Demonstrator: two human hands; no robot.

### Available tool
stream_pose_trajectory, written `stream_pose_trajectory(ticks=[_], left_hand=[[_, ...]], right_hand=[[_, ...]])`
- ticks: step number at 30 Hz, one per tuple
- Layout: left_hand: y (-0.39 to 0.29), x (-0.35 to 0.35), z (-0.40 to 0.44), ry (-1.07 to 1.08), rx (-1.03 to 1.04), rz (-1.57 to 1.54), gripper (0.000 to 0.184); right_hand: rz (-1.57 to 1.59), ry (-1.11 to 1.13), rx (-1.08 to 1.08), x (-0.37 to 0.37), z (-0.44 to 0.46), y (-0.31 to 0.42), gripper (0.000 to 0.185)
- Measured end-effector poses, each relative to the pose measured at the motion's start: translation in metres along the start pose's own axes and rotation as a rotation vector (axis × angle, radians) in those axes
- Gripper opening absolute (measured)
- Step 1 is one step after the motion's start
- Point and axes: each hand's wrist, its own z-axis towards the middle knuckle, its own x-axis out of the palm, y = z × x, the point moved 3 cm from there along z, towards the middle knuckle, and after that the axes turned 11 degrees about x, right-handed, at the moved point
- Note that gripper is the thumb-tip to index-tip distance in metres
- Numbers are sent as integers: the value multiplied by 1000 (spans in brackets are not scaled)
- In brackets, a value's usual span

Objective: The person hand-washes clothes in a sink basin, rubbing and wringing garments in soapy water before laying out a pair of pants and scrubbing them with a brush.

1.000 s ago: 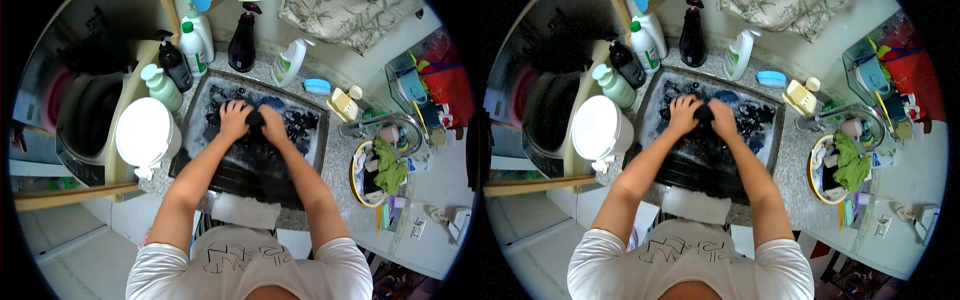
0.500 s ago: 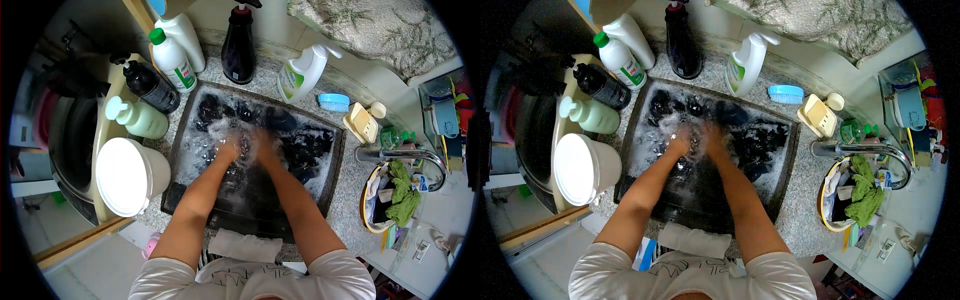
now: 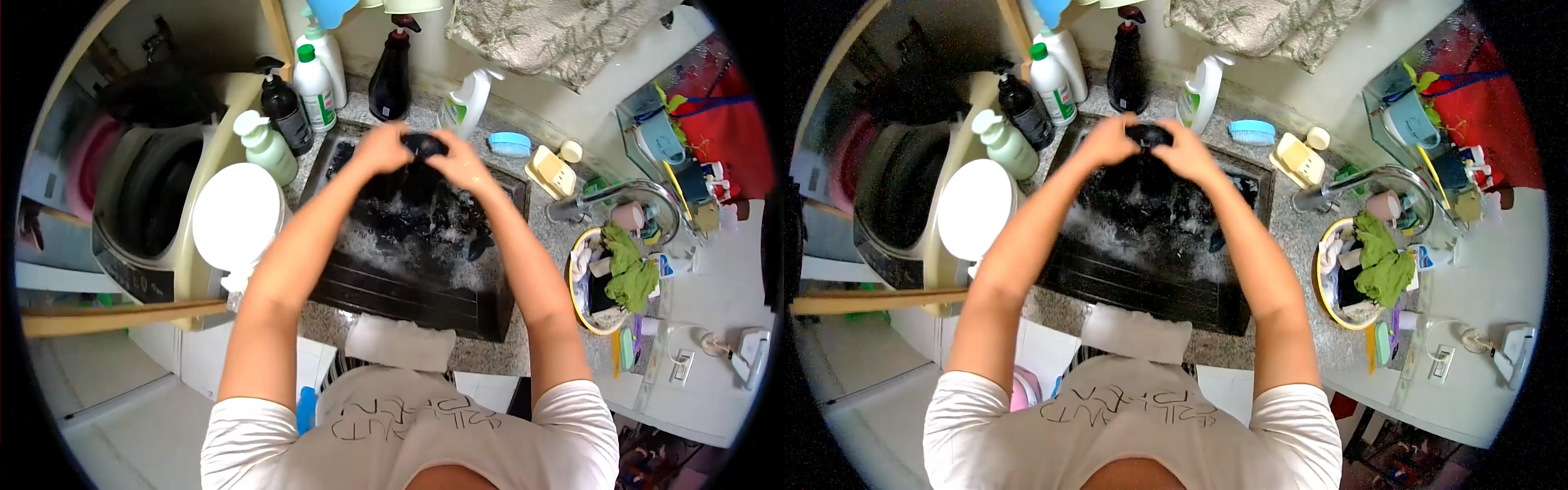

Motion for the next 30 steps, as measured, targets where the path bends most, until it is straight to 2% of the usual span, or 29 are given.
stream_pose_trajectory(ticks=[1, 3, 4, 5, 6, 7, 8, 9, 10, 11, 12, 13, 14, 15, 16, 18, 19, 20, 21, 22, 23, 24, 25, 27, 28, 29, 30], left_hand=[[-31, -29, 9, -45, 16, -19, 32], [-63, -62, 26, -206, 121, 84, 34], [-88, -81, 29, -119, 44, 122, 41], [-97, -90, 36, -190, 142, 101, 31], [-111, -100, 39, -236, 194, 76, 31], [-127, -112, 42, -173, 160, 131, 40], [-147, -122, 44, -187, 164, 170, 40], [-167, -130, 43, -235, 195, 161, 42], [-188, -137, 47, -264, 234, 204, 37], [-204, -144, 45, -324, 324, 96, 32], [-222, -149, 47, -253, 291, 52, 34], [-239, -153, 43, -285, 260, -27, 34], [-252, -150, 40, -315, 226, -107, 34], [-254, -141, 48, -423, 306, -183, 33], [-261, -137, 42, -398, 266, -289, 32], [-263, -136, 33, -389, 226, -530, 29], [-251, -136, 36, -402, 226, -663, 26], [-230, -144, 37, -319, 194, -737, 20], [-210, -149, 25, -327, 126, -961, 19], [-172, -148, 18, -407, 121, -1033, 19], [-139, -140, -7, -598, 47, -975, 25], [-110, -130, -33, -609, -226, -958, 16], [-73, -108, -51, -647, -422, -929, 16], [-17, -55, -91, -301, -556, -1191, 29], [-26, -40, -114, -222, -650, -1131, 57], [-1, -2, -130, -208, -713, -1248, 73], [5, 28, -142, -246, -759, -1447, 80]], right_hand=[[39, -52, -70, -13, 0, 13, 47], [144, -16, -57, -31, -10, 41, 62], [160, 16, 1, -38, -20, 50, 78], [155, 14, -6, -39, -25, 46, 78], [111, -7, -51, -37, -29, 37, 85], [68, -29, -97, -36, -33, 34, 92], [96, 17, -39, -33, -46, 44, 103], [132, -15, -96, -24, -48, 36, 110], [136, -85, -96, -16, -57, 41, 114], [143, -154, -94, -8, -64, 47, 119], [205, -181, -88, 7, -54, 29, 122], [289, -271, -174, 16, -50, 31, 114], [293, -312, -125, 20, -42, 32, 109], [298, -353, -75, 23, -35, 36, 104], [344, -476, -101, 24, -33, 43, 96], [378, -488, -5, 13, -31, 46, 78], [437, -530, 46, 6, -34, 45, 70], [395, -543, 9, -5, -35, 39, 66], [354, -556, -25, -17, -37, 29, 63], [229, -593, -59, -30, -40, 22, 63], [276, -548, -1, -38, -40, 14, 60], [286, -517, 48, -45, -44, 16, 60], [295, -489, 93, -51, -47, 20, 60], [216, -473, 27, -52, -44, 25, 56], [76, -422, -22, -46, -44, 40, 55], [-65, -367, -69, -36, -46, 52, 55], [-182, -316, -214, -24, -50, 62, 56]])
